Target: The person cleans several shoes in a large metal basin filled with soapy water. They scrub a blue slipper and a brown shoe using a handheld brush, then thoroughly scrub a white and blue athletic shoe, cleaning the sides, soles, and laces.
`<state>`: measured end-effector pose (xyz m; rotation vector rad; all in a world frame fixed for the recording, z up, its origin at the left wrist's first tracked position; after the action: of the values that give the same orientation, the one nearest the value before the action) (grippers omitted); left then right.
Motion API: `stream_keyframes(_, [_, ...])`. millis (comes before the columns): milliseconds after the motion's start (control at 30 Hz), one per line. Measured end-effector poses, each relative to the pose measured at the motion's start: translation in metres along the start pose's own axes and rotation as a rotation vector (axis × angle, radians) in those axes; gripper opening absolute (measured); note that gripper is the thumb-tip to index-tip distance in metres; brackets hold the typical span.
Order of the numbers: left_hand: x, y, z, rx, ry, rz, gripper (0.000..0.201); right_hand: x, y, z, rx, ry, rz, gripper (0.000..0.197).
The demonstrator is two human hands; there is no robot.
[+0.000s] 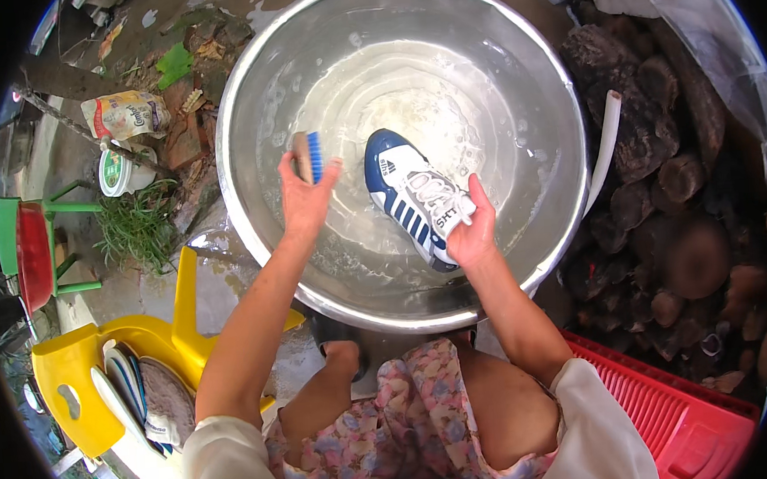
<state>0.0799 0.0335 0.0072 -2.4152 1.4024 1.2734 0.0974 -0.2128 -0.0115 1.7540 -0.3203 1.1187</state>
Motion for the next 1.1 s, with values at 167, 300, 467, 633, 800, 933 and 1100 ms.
stream_keyframes(167, [0.044,0.015,0.021,0.003,-0.055,0.247,0.063,0.007,-0.011,-0.009,-0.145,0.073,0.035,0.065])
stream_keyframes(300, [0.071,0.115,-0.07,0.434,-0.24,0.353,0.058,0.004,-0.008,0.005,-0.145,0.134,0.057,0.062])
stream_keyframes(467, [0.051,0.037,-0.084,0.384,-0.526,0.168,0.05,0.022,-0.005,-0.036,-0.182,0.289,0.088,0.06])
stream_keyframes(633, [0.07,0.106,-0.085,0.46,-0.398,0.266,0.05,0.013,0.01,-0.027,0.003,0.083,-0.11,0.081])
stream_keyframes(800, [0.069,0.093,-0.079,0.486,-0.53,0.371,0.05,-0.007,0.012,-0.026,-0.085,0.106,-0.059,0.065])
stream_keyframes(933, [0.053,0.035,-0.075,0.407,-0.665,0.094,0.049,0.014,0.016,-0.051,0.001,0.142,0.046,0.06])
stream_keyframes(1100, [0.066,0.139,-0.088,0.476,-0.4,0.397,0.054,-0.005,0.012,-0.017,0.121,0.001,0.114,0.071])
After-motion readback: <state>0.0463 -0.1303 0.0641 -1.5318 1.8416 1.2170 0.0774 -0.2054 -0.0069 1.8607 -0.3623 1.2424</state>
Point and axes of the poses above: each hand's wrist, its own y-axis away from the middle knuckle, its own x-axis out of the palm, z = x × y, the point moved 6 cm from there along -y, towards the middle knuckle, and after that the axes turned 12 degrees about -y, right-handed, at the moved point
